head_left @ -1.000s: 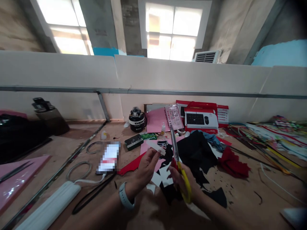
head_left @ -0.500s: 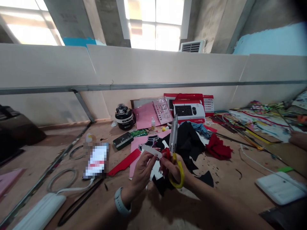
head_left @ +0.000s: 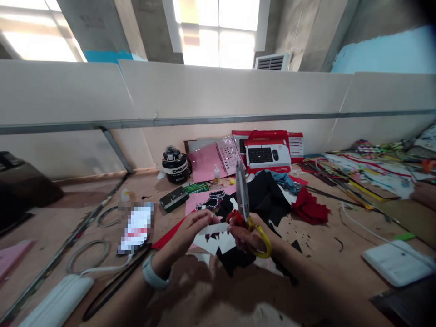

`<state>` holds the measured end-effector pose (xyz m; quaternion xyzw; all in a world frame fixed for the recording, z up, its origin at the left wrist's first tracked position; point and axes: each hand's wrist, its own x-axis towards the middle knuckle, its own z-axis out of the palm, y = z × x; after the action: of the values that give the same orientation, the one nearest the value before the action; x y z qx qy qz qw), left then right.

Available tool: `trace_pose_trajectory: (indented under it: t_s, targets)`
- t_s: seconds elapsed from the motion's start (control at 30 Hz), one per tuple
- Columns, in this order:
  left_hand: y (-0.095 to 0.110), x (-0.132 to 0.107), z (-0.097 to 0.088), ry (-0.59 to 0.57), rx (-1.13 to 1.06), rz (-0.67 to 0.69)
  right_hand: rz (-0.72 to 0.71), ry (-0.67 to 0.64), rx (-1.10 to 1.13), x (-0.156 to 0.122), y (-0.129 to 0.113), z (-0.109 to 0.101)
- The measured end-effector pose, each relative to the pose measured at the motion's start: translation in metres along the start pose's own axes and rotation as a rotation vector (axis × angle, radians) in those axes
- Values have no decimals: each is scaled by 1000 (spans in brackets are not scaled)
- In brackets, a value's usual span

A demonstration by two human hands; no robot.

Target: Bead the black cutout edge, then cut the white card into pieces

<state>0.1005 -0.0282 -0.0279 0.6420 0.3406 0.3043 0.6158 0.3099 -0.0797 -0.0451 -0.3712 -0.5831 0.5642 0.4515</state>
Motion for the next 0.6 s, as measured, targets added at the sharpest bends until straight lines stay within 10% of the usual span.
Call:
trace_pose_trajectory:
  t_s: [0.3, 0.6]
  targets:
    - [12, 0, -4, -205, 42, -180, -35, 48, -99, 3, 8, 1]
    - [18, -1, 1, 45, -176, -68, 30, 121, -202, 3, 3, 6]
